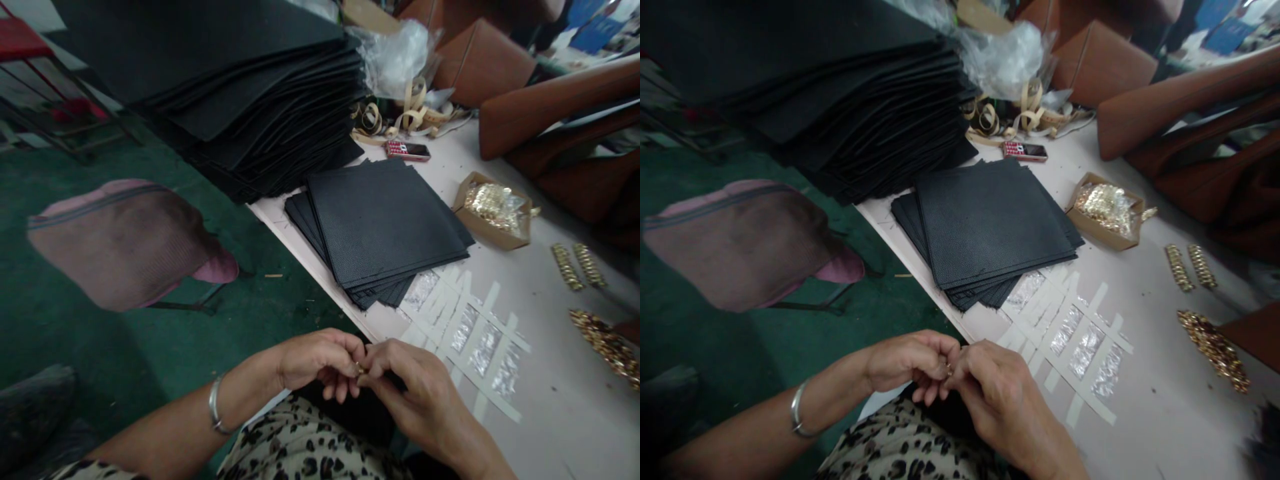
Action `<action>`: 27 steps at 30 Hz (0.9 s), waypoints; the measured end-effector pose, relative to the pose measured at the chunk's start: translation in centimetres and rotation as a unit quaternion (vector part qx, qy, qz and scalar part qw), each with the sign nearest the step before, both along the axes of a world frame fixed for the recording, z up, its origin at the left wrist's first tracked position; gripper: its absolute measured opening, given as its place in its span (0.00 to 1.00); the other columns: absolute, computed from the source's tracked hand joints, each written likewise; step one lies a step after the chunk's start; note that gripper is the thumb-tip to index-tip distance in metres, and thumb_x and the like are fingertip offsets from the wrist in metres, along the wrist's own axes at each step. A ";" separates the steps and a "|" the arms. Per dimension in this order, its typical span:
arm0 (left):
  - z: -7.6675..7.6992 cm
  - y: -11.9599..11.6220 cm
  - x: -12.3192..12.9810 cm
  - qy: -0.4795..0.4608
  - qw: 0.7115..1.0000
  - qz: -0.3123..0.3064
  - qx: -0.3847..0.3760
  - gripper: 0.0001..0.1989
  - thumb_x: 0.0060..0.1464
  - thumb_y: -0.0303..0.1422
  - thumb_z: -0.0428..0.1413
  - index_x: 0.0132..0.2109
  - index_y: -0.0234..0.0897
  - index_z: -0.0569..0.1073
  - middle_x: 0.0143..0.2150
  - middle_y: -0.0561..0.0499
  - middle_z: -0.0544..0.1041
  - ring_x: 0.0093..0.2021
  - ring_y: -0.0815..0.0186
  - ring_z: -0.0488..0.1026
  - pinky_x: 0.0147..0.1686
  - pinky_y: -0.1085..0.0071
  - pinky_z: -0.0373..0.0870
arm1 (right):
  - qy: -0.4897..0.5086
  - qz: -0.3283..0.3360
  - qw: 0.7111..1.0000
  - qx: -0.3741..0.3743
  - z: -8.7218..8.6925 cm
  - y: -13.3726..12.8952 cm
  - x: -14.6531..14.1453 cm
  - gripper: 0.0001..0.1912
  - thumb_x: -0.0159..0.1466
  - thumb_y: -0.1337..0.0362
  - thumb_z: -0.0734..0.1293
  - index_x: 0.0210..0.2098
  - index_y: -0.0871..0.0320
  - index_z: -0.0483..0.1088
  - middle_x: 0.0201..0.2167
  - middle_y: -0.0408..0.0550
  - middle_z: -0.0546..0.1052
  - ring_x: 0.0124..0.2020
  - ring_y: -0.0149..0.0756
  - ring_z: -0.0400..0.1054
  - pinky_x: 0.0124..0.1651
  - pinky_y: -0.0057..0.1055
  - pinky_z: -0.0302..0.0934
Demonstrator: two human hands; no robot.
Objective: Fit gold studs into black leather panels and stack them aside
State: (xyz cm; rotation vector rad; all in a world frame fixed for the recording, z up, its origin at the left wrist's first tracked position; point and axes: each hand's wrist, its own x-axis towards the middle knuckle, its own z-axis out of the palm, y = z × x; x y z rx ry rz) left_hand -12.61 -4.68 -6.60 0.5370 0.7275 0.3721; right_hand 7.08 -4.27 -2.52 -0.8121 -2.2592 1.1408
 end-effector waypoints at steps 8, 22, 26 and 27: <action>0.1 -0.2 -0.3 0.012 0.999 0.040 -0.008 0.09 0.35 0.30 0.59 0.30 0.36 0.72 0.24 0.53 0.78 0.18 0.72 0.70 0.15 0.81 0.66 | -0.002 -0.029 1.000 0.012 -0.2 -0.1 -0.2 0.07 0.67 0.73 0.65 0.41 0.55 0.68 0.33 0.42 0.76 0.35 0.29 0.71 0.38 0.25 0.64; 0.6 -0.5 -0.8 -0.064 0.996 0.054 -0.017 0.10 0.36 0.32 0.60 0.30 0.32 0.73 0.23 0.48 0.76 0.17 0.70 0.71 0.14 0.81 0.66 | 0.028 -0.048 0.990 -0.132 0.7 2.1 -0.2 0.07 0.69 0.67 0.64 0.41 0.54 0.74 0.35 0.44 0.77 0.37 0.31 0.72 0.40 0.27 0.65; 0.8 -0.5 -1.2 -0.063 0.992 0.110 0.004 0.09 0.44 0.34 0.60 0.33 0.34 0.72 0.24 0.49 0.76 0.17 0.72 0.70 0.14 0.83 0.64 | 0.005 -0.099 0.989 0.109 1.8 5.5 -0.7 0.09 0.70 0.71 0.61 0.43 0.56 0.72 0.38 0.47 0.75 0.41 0.32 0.71 0.44 0.28 0.65; 0.8 -0.6 -1.3 -0.058 0.990 0.127 0.009 0.09 0.45 0.34 0.60 0.34 0.35 0.71 0.24 0.50 0.76 0.17 0.73 0.69 0.14 0.83 0.64 | -0.008 -0.111 0.981 0.156 2.0 6.8 -0.9 0.09 0.70 0.71 0.60 0.43 0.57 0.71 0.39 0.48 0.76 0.42 0.33 0.71 0.45 0.29 0.64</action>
